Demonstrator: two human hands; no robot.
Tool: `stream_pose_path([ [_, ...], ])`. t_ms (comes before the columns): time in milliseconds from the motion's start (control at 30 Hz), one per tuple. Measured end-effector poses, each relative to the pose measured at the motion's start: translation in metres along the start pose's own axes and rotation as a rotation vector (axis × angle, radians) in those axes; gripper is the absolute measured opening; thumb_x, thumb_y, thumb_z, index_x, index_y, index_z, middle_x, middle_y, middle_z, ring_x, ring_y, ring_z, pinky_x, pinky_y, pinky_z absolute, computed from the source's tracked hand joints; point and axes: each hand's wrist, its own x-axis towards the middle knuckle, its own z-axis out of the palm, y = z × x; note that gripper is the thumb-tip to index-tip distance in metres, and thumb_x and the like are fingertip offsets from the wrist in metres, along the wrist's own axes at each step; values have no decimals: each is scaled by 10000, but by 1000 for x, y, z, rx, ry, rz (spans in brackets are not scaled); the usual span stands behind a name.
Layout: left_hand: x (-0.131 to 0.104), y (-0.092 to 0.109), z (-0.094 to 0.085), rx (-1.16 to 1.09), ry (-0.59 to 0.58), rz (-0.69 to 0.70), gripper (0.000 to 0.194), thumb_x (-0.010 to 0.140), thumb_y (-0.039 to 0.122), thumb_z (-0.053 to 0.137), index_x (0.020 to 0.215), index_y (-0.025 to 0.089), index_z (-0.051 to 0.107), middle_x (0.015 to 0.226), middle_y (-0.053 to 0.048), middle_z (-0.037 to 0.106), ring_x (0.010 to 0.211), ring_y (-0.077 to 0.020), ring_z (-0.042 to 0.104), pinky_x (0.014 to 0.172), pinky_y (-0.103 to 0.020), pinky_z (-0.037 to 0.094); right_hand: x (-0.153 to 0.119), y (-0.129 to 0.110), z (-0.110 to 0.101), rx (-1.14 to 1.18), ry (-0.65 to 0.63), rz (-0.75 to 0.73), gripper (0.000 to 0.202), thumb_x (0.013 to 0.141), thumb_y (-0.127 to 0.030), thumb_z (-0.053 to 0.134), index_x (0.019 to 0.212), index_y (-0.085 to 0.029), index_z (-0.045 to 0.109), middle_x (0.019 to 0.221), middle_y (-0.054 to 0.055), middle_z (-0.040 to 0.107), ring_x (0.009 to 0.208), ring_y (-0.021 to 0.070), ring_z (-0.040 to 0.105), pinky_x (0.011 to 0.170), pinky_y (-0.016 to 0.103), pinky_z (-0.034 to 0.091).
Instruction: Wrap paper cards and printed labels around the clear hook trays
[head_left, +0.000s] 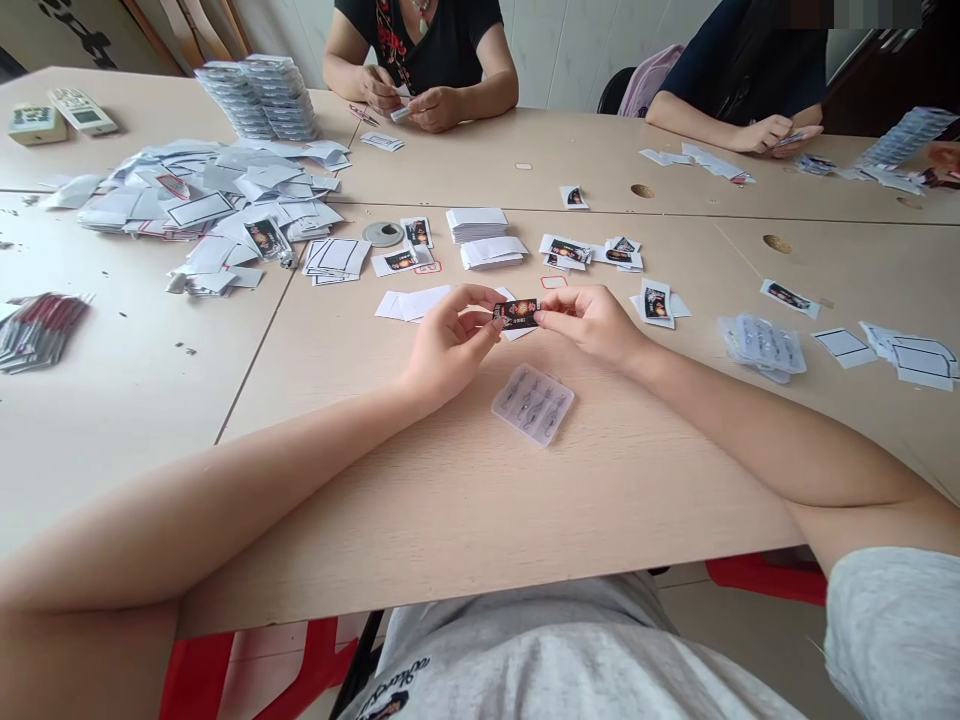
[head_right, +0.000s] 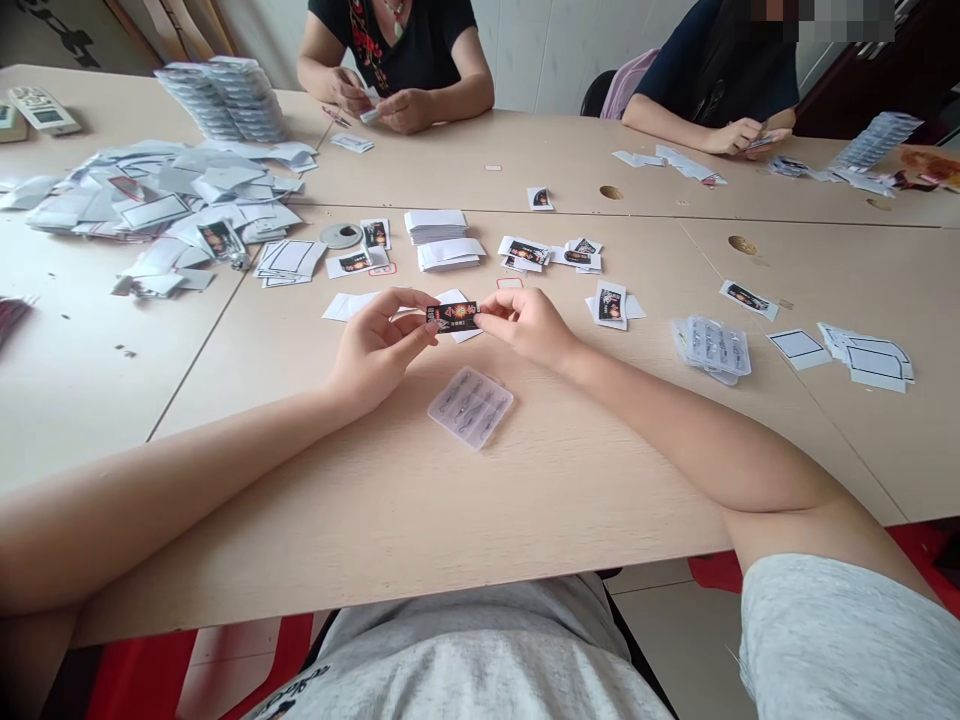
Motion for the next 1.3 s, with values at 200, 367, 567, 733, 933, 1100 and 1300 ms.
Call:
stream_pose_path([
  [200,-4,-4,-1,128,-122,162,237,822,160,552,1054,205,549,1144,-84,517,930,-145,603,779,-286,531,1,-3,-3,152,23,129,147,732,-222,554,597,-164,539,571,-27,423,578,95,375,573,261,276],
  [367,-11,3,-3,425,-254,282,495,804,192,558,1286,248,459,1232,-98,491,1081,-206,532,885,-352,488,4,-7,-18,51,-51,23,245,753,-348,640,617,-171,540,644,-3,504,626,111,431,612,270,317],
  [567,-12,8,-10,768,-333,83,688,766,387,617,1388,239,364,1291,-123,511,1251,-333,371,1041,-556,273,5,-11,-58,-106,112,11,205,703,-303,695,626,-169,561,626,-6,497,558,86,369,541,259,259],
  [733,-13,9,-13,769,-613,99,692,653,526,704,1270,290,498,1424,-143,334,1317,-424,219,1033,-650,180,-26,-12,-64,444,111,305,178,678,-325,680,686,-190,564,826,37,600,544,83,378,459,243,221],
  [933,-19,7,-3,875,-398,91,635,643,585,681,1116,207,492,1196,-146,456,1115,-341,384,930,-530,321,-64,-7,-23,531,29,352,187,656,-343,740,688,-200,624,810,21,614,525,67,363,448,237,254],
  [1100,-22,8,8,952,-315,127,640,635,624,668,1039,182,443,989,-90,540,912,-267,506,865,-427,329,-64,-3,5,421,20,200,229,674,-380,748,650,-180,640,841,24,639,533,56,422,471,228,331],
  [1300,-23,8,8,919,-279,138,731,593,615,718,1107,194,411,950,-62,552,867,-242,547,851,-389,339,-63,2,8,278,73,121,310,677,-478,729,701,-178,655,568,-16,554,452,78,462,414,228,340],
])
